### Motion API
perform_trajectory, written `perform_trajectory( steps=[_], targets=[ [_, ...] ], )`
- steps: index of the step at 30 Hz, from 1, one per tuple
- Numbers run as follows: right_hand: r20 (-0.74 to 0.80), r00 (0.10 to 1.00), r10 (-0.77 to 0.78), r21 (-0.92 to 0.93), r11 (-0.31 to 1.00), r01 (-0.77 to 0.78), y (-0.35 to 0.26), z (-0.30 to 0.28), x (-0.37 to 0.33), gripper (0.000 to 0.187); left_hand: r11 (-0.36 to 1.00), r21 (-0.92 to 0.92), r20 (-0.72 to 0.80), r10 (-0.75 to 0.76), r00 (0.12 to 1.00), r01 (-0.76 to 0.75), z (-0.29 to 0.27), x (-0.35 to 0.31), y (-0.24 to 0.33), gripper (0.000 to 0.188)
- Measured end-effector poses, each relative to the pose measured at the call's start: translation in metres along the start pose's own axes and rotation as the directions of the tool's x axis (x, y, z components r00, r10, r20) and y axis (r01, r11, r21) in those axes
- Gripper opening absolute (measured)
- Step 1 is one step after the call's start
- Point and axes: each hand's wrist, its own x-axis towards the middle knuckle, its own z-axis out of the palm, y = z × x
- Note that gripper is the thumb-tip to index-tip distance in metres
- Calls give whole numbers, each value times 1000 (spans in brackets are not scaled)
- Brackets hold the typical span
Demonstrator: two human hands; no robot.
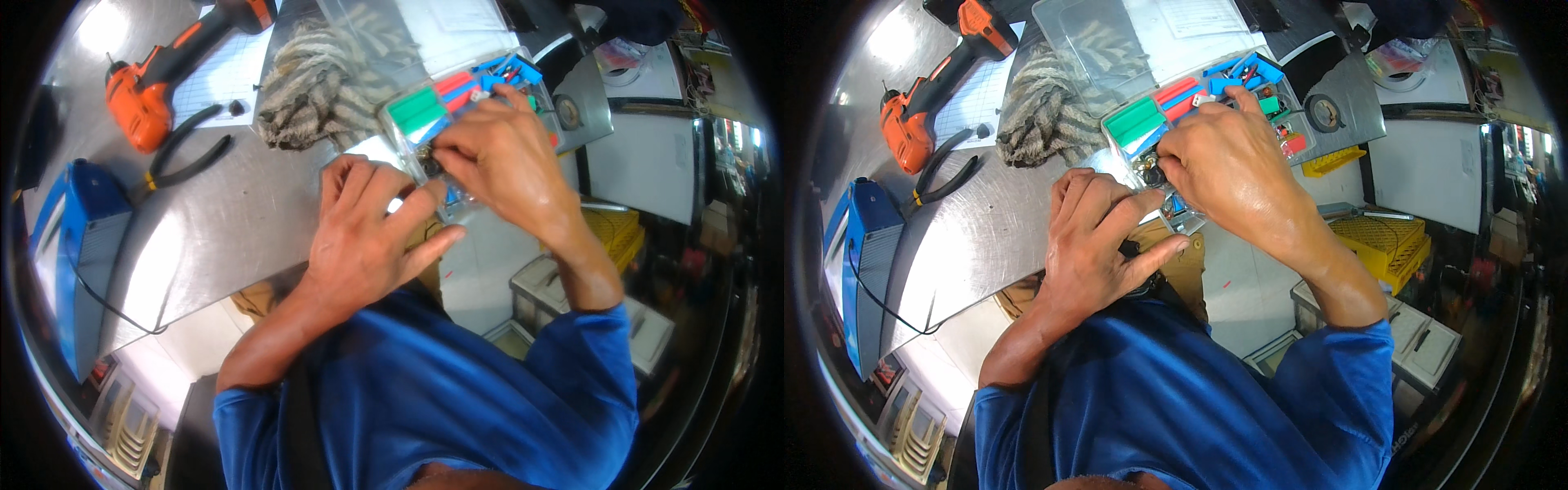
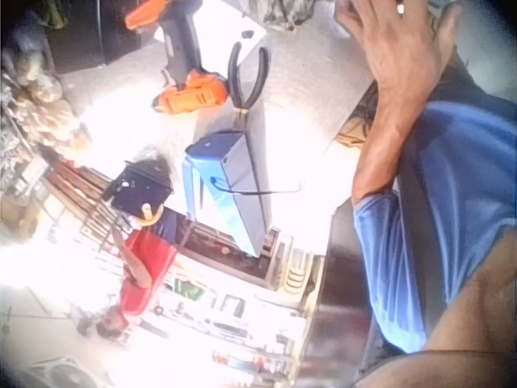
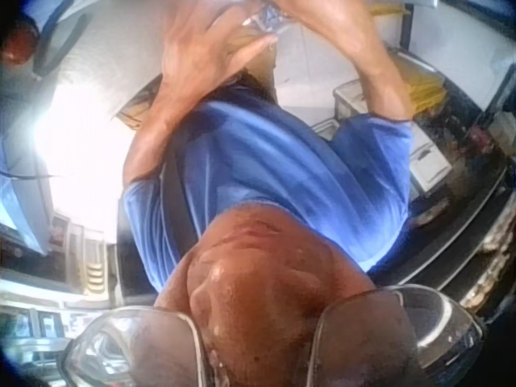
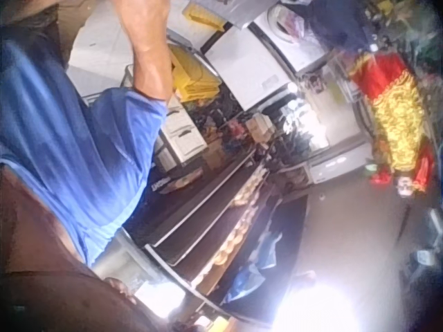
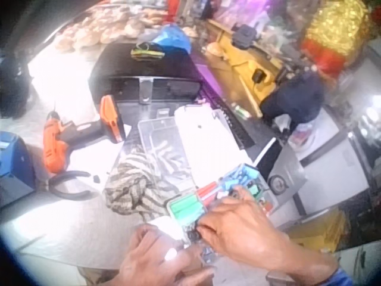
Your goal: The person assembles a blue plastic component on a metal table. They select screws and fasteners from a clear organizer, then use a cordless drill to secure the parts together. The person repeatedly positions the blue piece and drives screws into it.
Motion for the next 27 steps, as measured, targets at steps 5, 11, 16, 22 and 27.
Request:
perform_trajectory(
  steps=[5,11,16,22,27],
  targets=[
    [-62,998,5,29,1000,-3,1,5,-5,9,1000,-13,-7,10,1000,-10,1,1,2,50],
    [-124,992,-7,180,983,30,13,11,-6,7,998,-48,-7,28,1000,-29,0,2,0,52],
    [-108,990,89,385,922,-41,16,-15,-10,7,983,-180,-109,-63,992,43,-8,0,-1,46],
    [-276,960,50,317,948,41,6,-7,-22,6,962,-272,-309,-116,944,30,-4,-10,-1,36],
    [-369,929,29,170,985,37,-35,-1,-16,7,980,-190,-432,-21,902,-68,-48,-34,-2,28]
  ],
)
